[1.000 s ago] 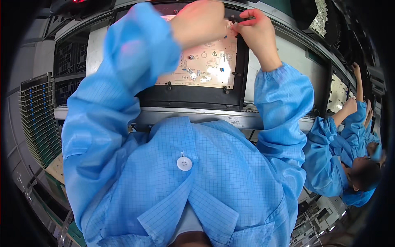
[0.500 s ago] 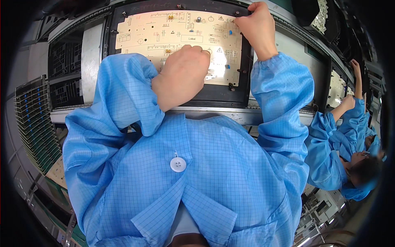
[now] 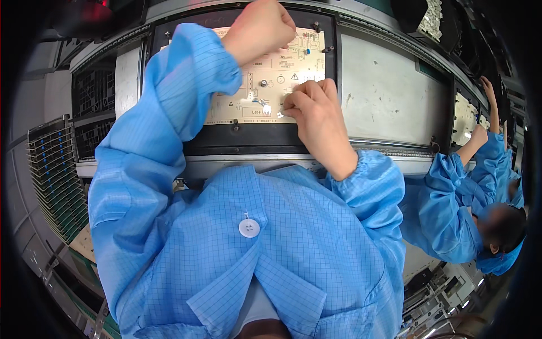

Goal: Manual assembly and inspection of components on printed circuit boards.

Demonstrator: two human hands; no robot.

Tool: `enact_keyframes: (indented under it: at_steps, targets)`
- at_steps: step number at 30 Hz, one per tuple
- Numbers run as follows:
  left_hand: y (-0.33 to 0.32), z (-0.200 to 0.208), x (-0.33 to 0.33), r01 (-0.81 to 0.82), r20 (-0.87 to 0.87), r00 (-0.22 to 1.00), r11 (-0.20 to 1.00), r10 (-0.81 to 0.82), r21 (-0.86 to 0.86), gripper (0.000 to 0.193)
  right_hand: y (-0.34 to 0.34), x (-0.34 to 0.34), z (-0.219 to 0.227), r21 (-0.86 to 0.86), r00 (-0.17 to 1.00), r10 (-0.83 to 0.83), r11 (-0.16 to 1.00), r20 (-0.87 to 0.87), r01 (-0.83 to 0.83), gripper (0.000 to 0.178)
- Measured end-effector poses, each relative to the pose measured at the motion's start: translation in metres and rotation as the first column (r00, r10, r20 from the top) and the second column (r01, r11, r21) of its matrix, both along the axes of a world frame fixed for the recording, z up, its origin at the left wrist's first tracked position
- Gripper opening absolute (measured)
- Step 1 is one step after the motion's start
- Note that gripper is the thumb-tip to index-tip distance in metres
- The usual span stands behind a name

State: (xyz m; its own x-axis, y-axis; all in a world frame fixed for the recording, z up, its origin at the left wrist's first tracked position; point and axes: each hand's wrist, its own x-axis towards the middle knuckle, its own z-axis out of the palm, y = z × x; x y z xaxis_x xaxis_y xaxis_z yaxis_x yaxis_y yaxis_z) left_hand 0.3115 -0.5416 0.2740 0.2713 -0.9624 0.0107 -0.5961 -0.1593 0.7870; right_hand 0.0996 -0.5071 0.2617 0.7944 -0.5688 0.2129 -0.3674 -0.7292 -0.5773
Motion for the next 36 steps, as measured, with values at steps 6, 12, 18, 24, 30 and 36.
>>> enact_keyframes:
  at_steps: [6,12,18,24,30,36]
  targets:
    - [-0.019,-0.011,-0.001,-0.018,0.035,0.999,1.000,0.017,0.024,0.018,0.004,-0.003,-0.001,-0.010,0.998,-0.022,1.000,0.055,0.022,0.014]
    - [-0.033,-0.009,-0.007,-0.019,0.061,0.998,0.992,0.012,0.127,0.019,-0.010,-0.019,0.005,0.090,0.968,-0.146,0.987,0.206,0.130,0.014]
    - [-0.051,-0.036,-0.003,-0.007,0.051,0.999,0.976,-0.005,0.220,0.020,-0.034,-0.035,0.012,0.035,0.943,-0.256,0.966,0.211,0.255,0.012]
    - [-0.052,-0.003,-0.023,-0.021,0.193,0.981,0.973,-0.024,0.232,0.022,-0.068,-0.029,0.016,0.190,0.909,-0.359,0.927,0.213,0.322,0.010]
    - [-0.054,-0.005,-0.041,0.047,0.376,0.922,0.989,-0.097,0.138,0.029,-0.142,0.003,-0.018,0.227,0.952,-0.292,0.937,0.094,0.265,0.015]
    - [-0.026,0.024,-0.021,0.147,0.316,0.933,0.983,-0.175,0.111,0.023,-0.189,-0.009,-0.091,0.037,0.928,-0.293,0.956,0.229,0.292,0.025]
